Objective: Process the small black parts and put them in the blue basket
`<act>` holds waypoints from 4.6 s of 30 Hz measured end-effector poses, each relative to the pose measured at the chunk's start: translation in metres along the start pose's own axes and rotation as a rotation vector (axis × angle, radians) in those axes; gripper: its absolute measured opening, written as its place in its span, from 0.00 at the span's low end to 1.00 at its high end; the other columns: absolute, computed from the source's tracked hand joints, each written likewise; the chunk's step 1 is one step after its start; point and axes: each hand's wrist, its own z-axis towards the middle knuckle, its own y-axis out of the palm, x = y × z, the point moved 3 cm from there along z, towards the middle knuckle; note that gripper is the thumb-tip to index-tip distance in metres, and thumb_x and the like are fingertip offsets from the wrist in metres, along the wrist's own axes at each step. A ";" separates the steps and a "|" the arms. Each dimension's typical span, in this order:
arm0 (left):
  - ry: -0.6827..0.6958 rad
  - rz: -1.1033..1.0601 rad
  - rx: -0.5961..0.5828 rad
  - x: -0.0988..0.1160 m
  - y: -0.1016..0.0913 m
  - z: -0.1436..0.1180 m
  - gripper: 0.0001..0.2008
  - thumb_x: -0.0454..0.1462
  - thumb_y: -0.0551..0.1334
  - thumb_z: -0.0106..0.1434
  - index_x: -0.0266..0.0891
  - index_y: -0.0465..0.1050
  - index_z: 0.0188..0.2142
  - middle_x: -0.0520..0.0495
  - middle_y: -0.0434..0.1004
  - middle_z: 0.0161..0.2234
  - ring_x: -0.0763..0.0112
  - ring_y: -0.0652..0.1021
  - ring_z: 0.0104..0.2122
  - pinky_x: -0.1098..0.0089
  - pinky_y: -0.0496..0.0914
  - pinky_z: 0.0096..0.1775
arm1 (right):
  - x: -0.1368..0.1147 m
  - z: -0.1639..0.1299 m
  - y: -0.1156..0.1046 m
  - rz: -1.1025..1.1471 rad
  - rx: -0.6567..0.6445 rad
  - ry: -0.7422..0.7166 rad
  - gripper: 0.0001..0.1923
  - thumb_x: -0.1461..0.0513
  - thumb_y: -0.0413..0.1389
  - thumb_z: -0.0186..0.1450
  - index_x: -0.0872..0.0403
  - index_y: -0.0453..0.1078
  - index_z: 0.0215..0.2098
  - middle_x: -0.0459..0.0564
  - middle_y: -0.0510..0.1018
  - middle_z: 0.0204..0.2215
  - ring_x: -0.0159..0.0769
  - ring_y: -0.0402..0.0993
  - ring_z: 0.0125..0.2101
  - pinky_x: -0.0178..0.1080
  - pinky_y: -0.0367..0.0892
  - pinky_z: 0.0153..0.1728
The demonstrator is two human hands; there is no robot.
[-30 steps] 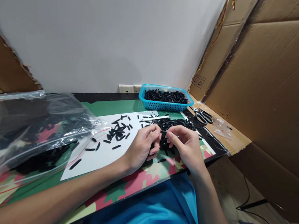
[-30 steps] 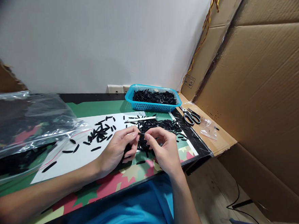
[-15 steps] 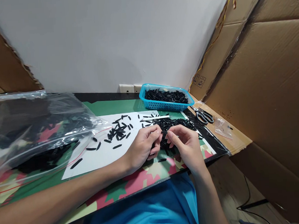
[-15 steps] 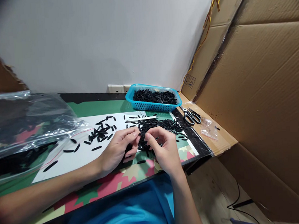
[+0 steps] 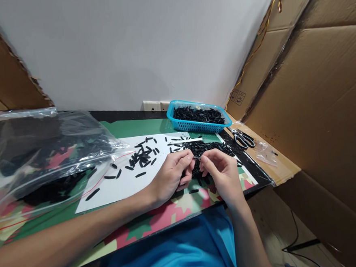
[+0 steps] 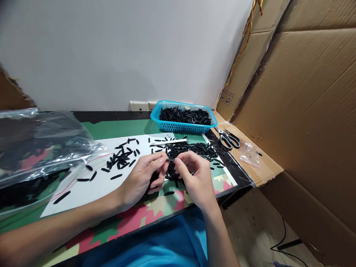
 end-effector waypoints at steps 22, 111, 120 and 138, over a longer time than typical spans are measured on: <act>0.015 -0.029 -0.013 -0.001 0.000 -0.001 0.21 0.48 0.59 0.73 0.39 0.63 0.27 0.59 0.58 0.19 0.81 0.57 0.16 0.79 0.54 0.17 | 0.000 0.000 0.003 -0.049 -0.004 -0.002 0.14 0.53 0.59 0.73 0.53 0.74 0.35 0.46 0.77 0.27 0.33 0.73 0.27 0.35 0.69 0.30; 0.021 0.027 -0.027 -0.001 -0.001 -0.001 0.18 0.51 0.55 0.75 0.42 0.61 0.34 0.61 0.60 0.16 0.81 0.55 0.14 0.81 0.55 0.16 | 0.001 0.003 0.012 0.143 0.056 0.030 0.10 0.55 0.63 0.69 0.54 0.77 0.39 0.47 0.80 0.29 0.34 0.77 0.29 0.33 0.75 0.26; 0.027 0.061 -0.018 0.000 -0.002 0.000 0.18 0.52 0.55 0.75 0.43 0.62 0.35 0.62 0.58 0.16 0.81 0.54 0.14 0.81 0.55 0.16 | -0.009 -0.003 0.008 -0.172 0.005 -0.104 0.08 0.59 0.59 0.73 0.53 0.79 0.40 0.49 0.84 0.33 0.36 0.81 0.31 0.36 0.77 0.34; 0.031 0.057 -0.021 -0.002 -0.002 0.000 0.18 0.51 0.57 0.74 0.42 0.62 0.35 0.61 0.60 0.17 0.81 0.55 0.15 0.80 0.57 0.17 | -0.017 -0.010 0.011 -0.486 0.042 -0.327 0.09 0.62 0.52 0.76 0.52 0.75 0.45 0.51 0.84 0.36 0.37 0.83 0.33 0.37 0.75 0.37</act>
